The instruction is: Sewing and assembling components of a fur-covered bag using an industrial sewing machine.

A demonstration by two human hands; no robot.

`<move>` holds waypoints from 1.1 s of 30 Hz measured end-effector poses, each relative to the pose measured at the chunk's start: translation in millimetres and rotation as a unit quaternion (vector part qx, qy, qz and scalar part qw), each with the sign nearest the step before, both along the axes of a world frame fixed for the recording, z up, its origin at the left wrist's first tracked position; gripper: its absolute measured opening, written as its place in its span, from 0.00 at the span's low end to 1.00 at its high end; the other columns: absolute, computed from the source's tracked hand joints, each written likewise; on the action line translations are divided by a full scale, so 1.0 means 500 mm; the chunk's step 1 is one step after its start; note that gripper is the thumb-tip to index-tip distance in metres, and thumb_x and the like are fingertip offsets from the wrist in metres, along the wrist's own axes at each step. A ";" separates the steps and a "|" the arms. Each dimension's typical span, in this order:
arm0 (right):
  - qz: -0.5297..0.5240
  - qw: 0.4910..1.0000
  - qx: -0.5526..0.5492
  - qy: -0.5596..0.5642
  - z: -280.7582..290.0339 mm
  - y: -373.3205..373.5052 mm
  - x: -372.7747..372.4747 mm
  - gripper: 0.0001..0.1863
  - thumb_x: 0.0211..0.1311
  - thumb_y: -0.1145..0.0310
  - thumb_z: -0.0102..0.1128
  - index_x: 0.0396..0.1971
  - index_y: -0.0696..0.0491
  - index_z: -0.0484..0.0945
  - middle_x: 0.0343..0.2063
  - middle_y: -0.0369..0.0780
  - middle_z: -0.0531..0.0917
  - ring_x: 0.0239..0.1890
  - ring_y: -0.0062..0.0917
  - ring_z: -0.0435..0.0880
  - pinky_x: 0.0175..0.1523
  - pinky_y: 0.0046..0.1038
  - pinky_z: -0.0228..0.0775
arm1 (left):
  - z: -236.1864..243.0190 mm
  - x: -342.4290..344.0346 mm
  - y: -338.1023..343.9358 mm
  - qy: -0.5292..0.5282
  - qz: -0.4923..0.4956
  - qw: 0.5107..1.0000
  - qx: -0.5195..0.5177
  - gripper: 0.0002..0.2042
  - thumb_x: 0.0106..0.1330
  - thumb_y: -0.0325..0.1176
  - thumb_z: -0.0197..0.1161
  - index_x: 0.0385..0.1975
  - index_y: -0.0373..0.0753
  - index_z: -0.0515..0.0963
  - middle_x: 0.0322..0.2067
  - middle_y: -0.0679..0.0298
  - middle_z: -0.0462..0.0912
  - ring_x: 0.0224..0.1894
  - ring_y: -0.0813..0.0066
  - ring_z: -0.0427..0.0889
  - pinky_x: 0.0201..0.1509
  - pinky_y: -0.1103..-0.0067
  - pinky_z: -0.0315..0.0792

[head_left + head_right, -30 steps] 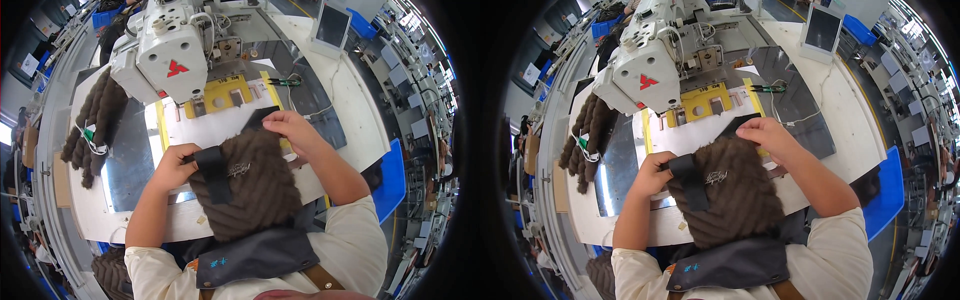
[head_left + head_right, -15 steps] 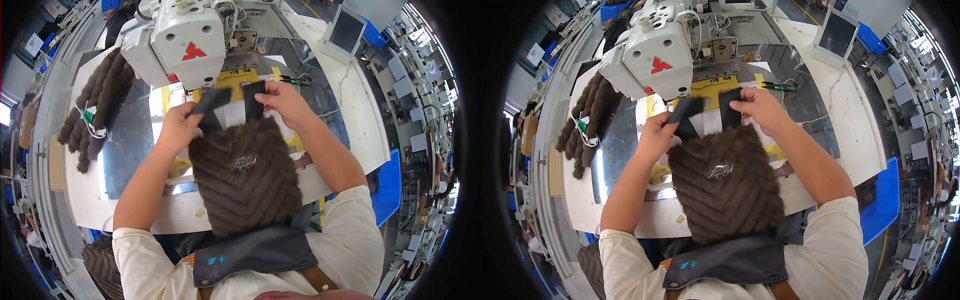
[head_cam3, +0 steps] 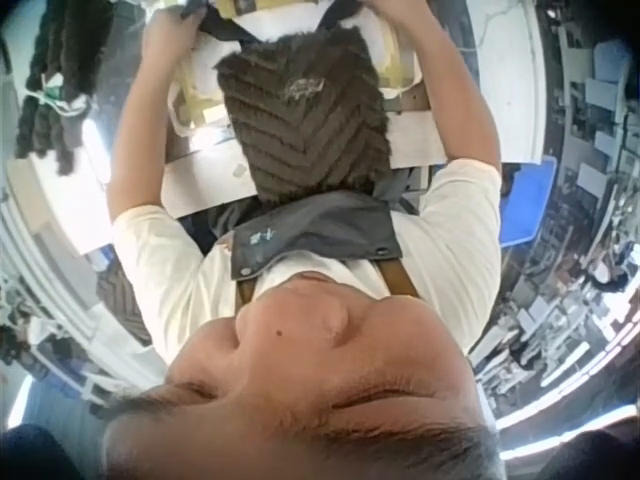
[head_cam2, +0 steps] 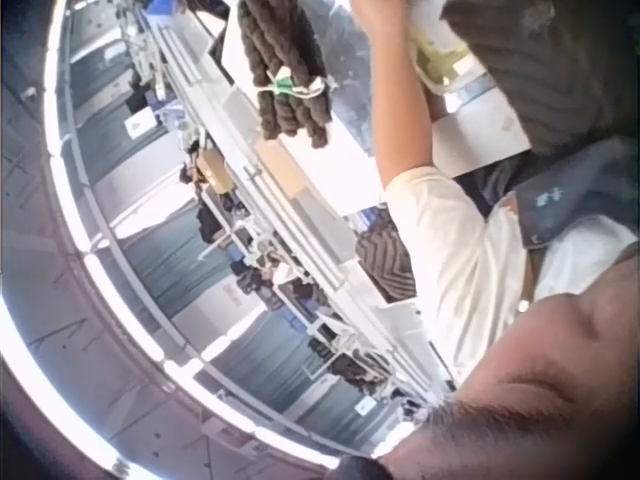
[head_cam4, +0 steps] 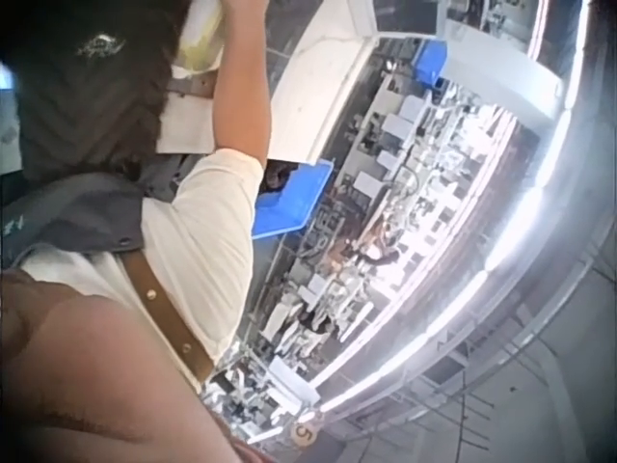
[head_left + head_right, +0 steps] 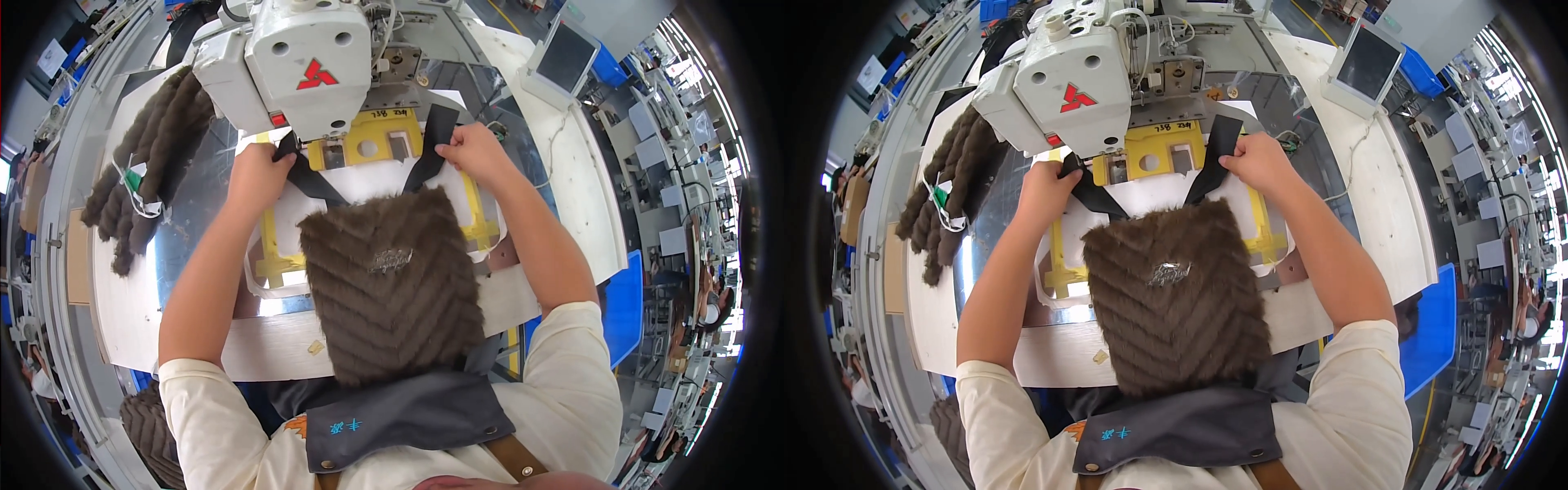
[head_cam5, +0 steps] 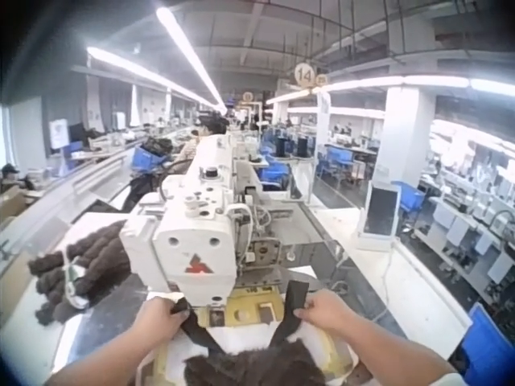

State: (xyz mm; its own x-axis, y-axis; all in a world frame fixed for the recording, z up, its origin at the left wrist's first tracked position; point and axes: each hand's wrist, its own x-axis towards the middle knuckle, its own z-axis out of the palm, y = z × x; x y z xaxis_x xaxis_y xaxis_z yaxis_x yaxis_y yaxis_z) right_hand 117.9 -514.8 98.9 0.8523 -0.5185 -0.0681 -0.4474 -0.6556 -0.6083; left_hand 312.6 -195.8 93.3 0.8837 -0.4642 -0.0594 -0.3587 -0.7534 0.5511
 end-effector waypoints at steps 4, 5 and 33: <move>-0.007 0.999 -0.024 0.038 0.000 -0.026 0.057 0.20 0.52 0.57 0.76 0.20 0.59 0.81 0.21 0.48 0.84 0.27 0.40 0.85 0.38 0.38 0.76 | -0.025 0.050 -0.036 -0.048 -0.022 0.998 -0.043 0.14 0.64 0.39 0.69 0.39 0.32 0.85 0.31 0.45 0.87 0.37 0.48 0.88 0.44 0.61 0.79; -0.011 0.999 -0.033 0.033 -0.001 -0.030 0.070 0.19 0.52 0.57 0.76 0.21 0.59 0.82 0.21 0.48 0.84 0.27 0.41 0.85 0.38 0.38 0.76 | -0.033 0.060 -0.043 -0.069 -0.027 0.993 -0.092 0.13 0.63 0.36 0.68 0.42 0.34 0.86 0.33 0.45 0.87 0.37 0.47 0.88 0.45 0.62 0.79; -0.055 0.901 0.425 -0.067 0.033 0.137 -0.173 0.22 0.66 0.67 0.70 0.56 0.56 0.73 0.40 0.38 0.80 0.36 0.19 0.79 0.39 0.27 0.71 | 0.041 -0.239 0.076 0.419 0.072 0.826 -0.370 0.29 0.68 0.28 0.67 0.68 0.39 0.65 0.49 0.58 0.80 0.44 0.72 0.80 0.44 0.77 0.74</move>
